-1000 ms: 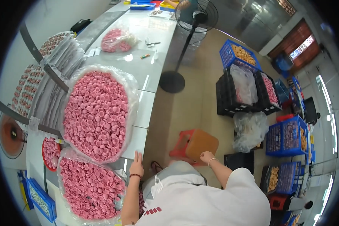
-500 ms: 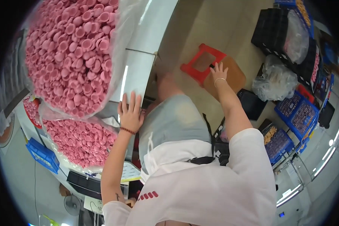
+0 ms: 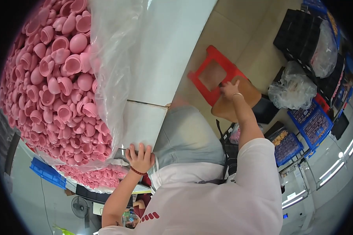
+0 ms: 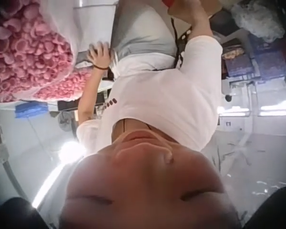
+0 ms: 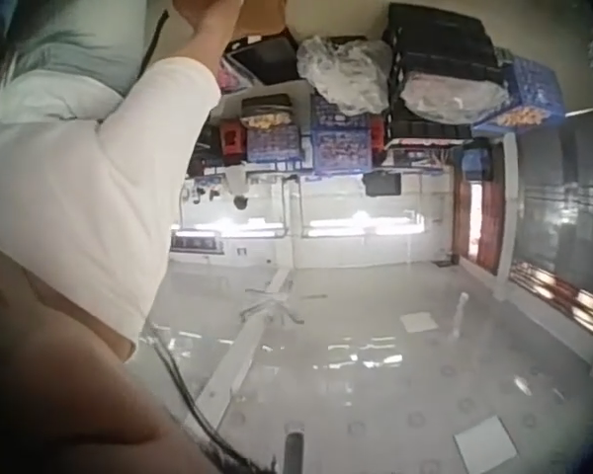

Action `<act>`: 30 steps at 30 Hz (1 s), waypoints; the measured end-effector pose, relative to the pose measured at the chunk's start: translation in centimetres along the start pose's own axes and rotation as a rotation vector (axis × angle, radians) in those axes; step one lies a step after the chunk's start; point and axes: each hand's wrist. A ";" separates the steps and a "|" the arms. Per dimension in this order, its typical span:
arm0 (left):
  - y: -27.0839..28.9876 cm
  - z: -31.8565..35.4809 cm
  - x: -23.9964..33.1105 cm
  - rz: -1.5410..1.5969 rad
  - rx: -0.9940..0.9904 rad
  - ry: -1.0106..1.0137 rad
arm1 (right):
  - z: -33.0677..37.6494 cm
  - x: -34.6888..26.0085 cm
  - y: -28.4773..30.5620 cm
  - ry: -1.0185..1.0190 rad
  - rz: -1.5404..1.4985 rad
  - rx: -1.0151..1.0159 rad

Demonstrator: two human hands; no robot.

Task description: Sorting pink plastic toy parts into bags and applying production labels in a factory environment.

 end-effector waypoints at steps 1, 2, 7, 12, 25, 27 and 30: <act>-0.1 -0.2 -0.1 0.003 0.005 -0.005 | -0.3 -1.2 -0.7 0.024 -0.009 -0.011; -0.3 -0.2 -0.1 0.015 0.009 -0.009 | -0.6 -2.8 -1.8 0.047 -0.018 -0.020; -0.1 -0.4 0.0 0.036 0.008 -0.004 | 0.0 -12.5 1.1 0.210 -0.229 0.084; 0.1 0.1 0.2 0.033 -0.022 0.035 | -3.6 -14.2 -0.9 -0.020 -0.284 0.477; 2.7 -1.8 2.0 0.049 0.119 0.108 | -19.0 -7.9 -11.8 0.228 -0.772 0.547; 1.7 -1.9 3.1 -0.124 0.130 0.109 | -16.0 -6.5 -10.3 0.106 -0.701 0.559; 6.7 -3.1 11.5 0.006 0.253 0.309 | -12.9 -3.9 -7.5 0.121 -0.558 0.569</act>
Point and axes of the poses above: each hand's wrist, its own z-axis away from the middle knuckle, its own y-axis out of the back of the hand, x = y × z, and after that the axes turned 15 degrees about z, right-handed
